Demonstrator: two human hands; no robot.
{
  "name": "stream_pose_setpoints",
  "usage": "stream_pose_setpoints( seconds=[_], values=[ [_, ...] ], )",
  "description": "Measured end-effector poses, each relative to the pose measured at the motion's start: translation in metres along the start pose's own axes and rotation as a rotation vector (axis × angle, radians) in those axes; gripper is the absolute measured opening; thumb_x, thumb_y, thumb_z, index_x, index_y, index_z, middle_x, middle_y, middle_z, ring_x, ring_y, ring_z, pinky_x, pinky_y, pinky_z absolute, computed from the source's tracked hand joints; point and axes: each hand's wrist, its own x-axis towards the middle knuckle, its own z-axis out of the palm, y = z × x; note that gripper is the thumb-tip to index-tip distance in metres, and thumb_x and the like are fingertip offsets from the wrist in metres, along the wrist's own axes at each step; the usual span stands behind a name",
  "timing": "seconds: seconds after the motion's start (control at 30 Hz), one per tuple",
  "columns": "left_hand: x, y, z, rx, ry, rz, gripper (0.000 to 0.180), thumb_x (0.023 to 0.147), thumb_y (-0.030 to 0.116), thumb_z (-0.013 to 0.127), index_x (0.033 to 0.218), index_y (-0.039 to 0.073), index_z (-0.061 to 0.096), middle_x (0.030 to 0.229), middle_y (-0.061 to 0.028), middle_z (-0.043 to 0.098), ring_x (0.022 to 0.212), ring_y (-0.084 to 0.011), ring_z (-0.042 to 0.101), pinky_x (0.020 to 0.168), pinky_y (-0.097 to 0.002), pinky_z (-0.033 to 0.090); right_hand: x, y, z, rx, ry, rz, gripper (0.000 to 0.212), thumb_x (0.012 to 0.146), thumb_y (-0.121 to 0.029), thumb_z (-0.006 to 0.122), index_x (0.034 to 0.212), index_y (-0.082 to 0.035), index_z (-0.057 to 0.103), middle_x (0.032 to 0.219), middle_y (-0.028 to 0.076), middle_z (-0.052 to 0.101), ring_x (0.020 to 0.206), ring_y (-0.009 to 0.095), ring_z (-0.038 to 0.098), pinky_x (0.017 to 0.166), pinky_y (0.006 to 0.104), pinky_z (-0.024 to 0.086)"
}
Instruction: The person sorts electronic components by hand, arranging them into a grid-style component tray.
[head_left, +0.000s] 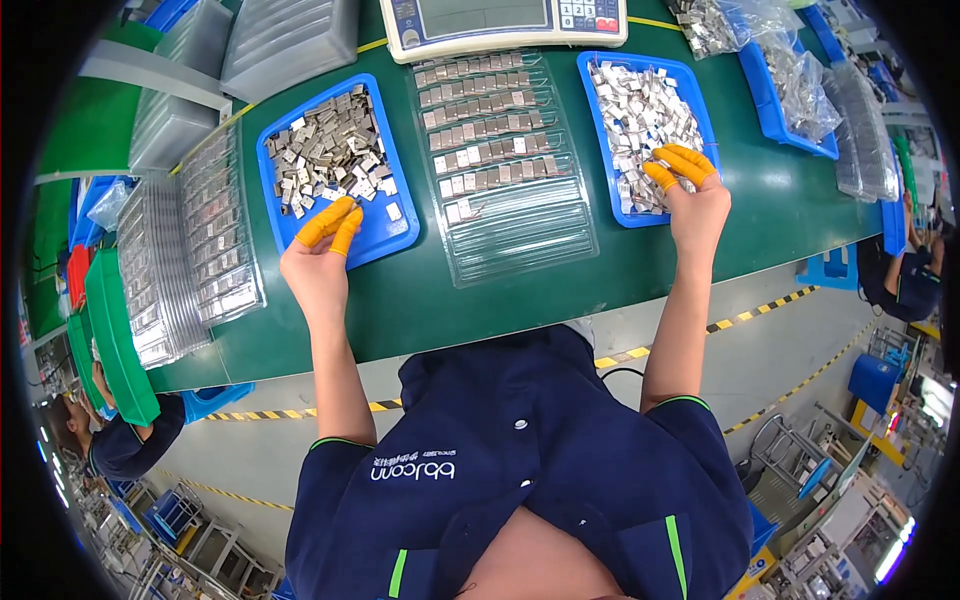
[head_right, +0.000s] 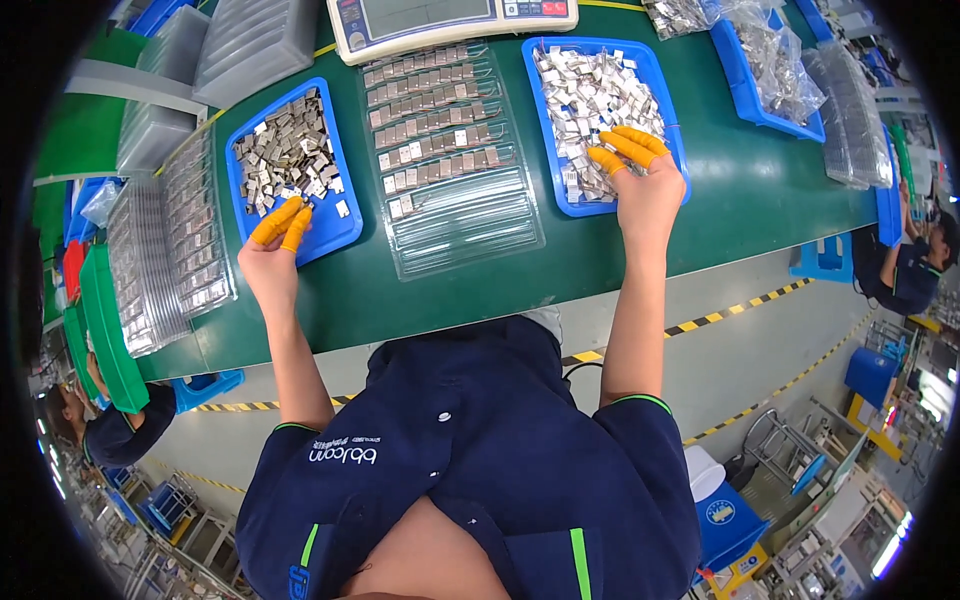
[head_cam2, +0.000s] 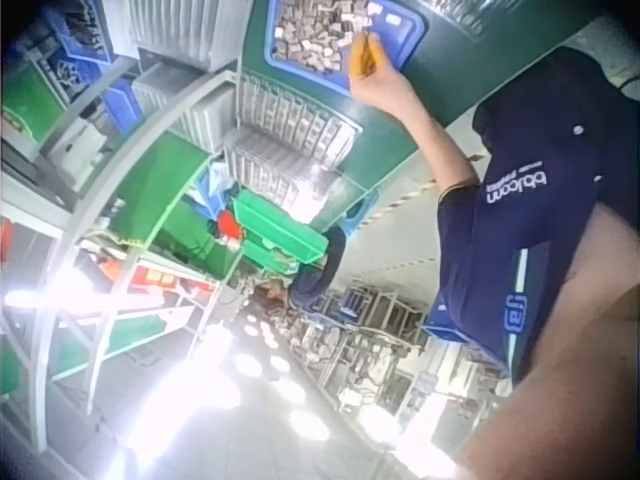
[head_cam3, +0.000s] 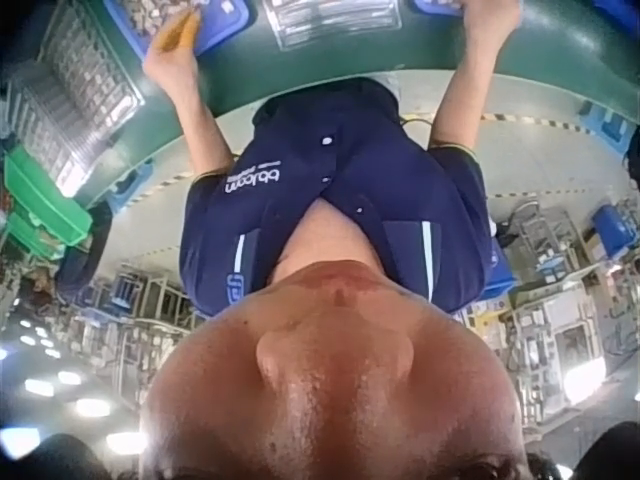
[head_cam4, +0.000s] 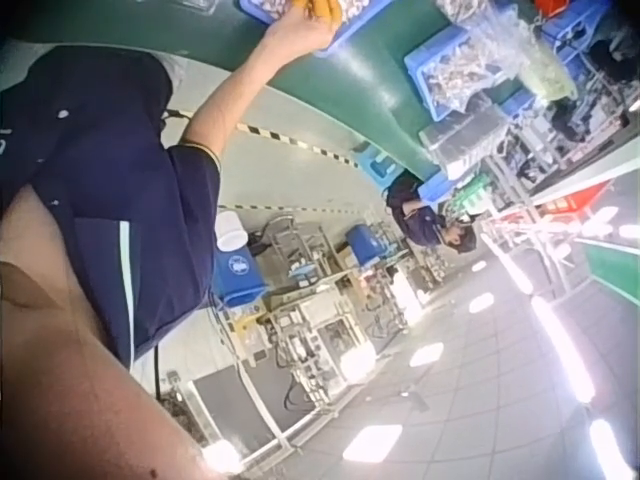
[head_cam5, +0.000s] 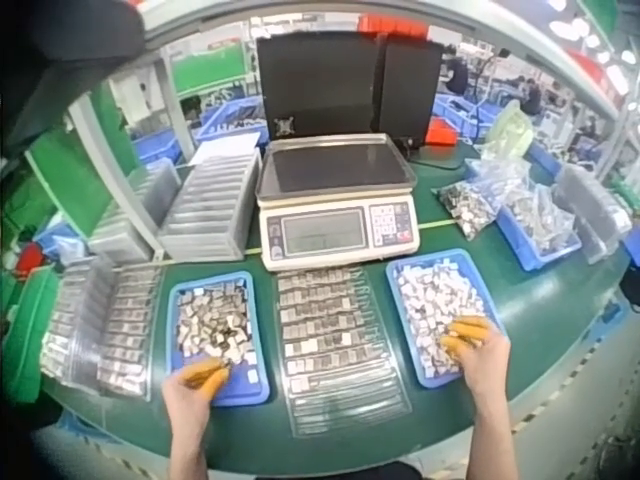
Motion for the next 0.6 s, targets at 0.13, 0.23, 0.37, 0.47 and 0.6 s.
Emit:
stream_pose_setpoints(
  seconds=[0.13,0.23,0.37,0.47,0.6],
  values=[
    [-0.006,0.009,0.005,-0.151,-0.035,-0.08,0.023,0.076,-0.003,0.065,0.098,-0.006,0.062,0.091,-0.0114,0.065,0.077,-0.0189,0.065,0.066,-0.0222,0.051,0.0,-0.011,0.004,0.105,0.031,0.077,0.02,0.073,0.0,0.066,0.093,-0.005,0.069,0.085,0.01,0.066,0.073,0.015,0.06,0.069,0.0246,0.046],
    [-0.01,0.014,0.016,-0.366,-0.045,-0.166,0.025,0.077,-0.004,0.063,0.102,-0.006,0.06,0.093,-0.0144,0.065,0.079,-0.0222,0.065,0.068,-0.0252,0.052,-0.001,-0.015,0.006,0.072,0.081,0.122,0.019,0.076,-0.002,0.065,0.095,-0.003,0.068,0.08,0.007,0.066,0.069,0.01,0.058,0.065,0.0222,0.045],
    [-0.016,0.021,0.04,-0.51,-0.17,-0.12,0.024,0.076,-0.002,0.064,0.099,-0.007,0.06,0.093,-0.0156,0.064,0.083,-0.0232,0.065,0.071,-0.0273,0.053,-0.009,-0.04,0.013,0.324,0.048,0.234,0.019,0.078,-0.002,0.065,0.097,-0.001,0.067,0.08,0.005,0.064,0.068,0.008,0.056,0.062,0.0208,0.044],
    [-0.025,0.031,0.059,-0.536,-0.302,-0.198,0.027,0.074,-0.004,0.065,0.101,-0.007,0.06,0.094,-0.0154,0.064,0.088,-0.0211,0.063,0.08,-0.0274,0.051,-0.022,-0.065,0.029,0.656,-0.076,0.133,0.024,0.074,0.002,0.068,0.098,0.0,0.066,0.083,0.004,0.061,0.072,0.009,0.054,0.068,0.021,0.044],
    [-0.033,0.036,0.076,-0.672,-0.383,-0.269,0.028,0.075,-0.004,0.065,0.102,-0.007,0.06,0.096,-0.0148,0.064,0.089,-0.0201,0.063,0.083,-0.0272,0.049,-0.047,-0.097,0.047,0.682,-0.246,0.051,0.027,0.074,0.002,0.069,0.1,0.003,0.064,0.09,0.004,0.058,0.075,0.01,0.055,0.071,0.022,0.045]
  ],
)
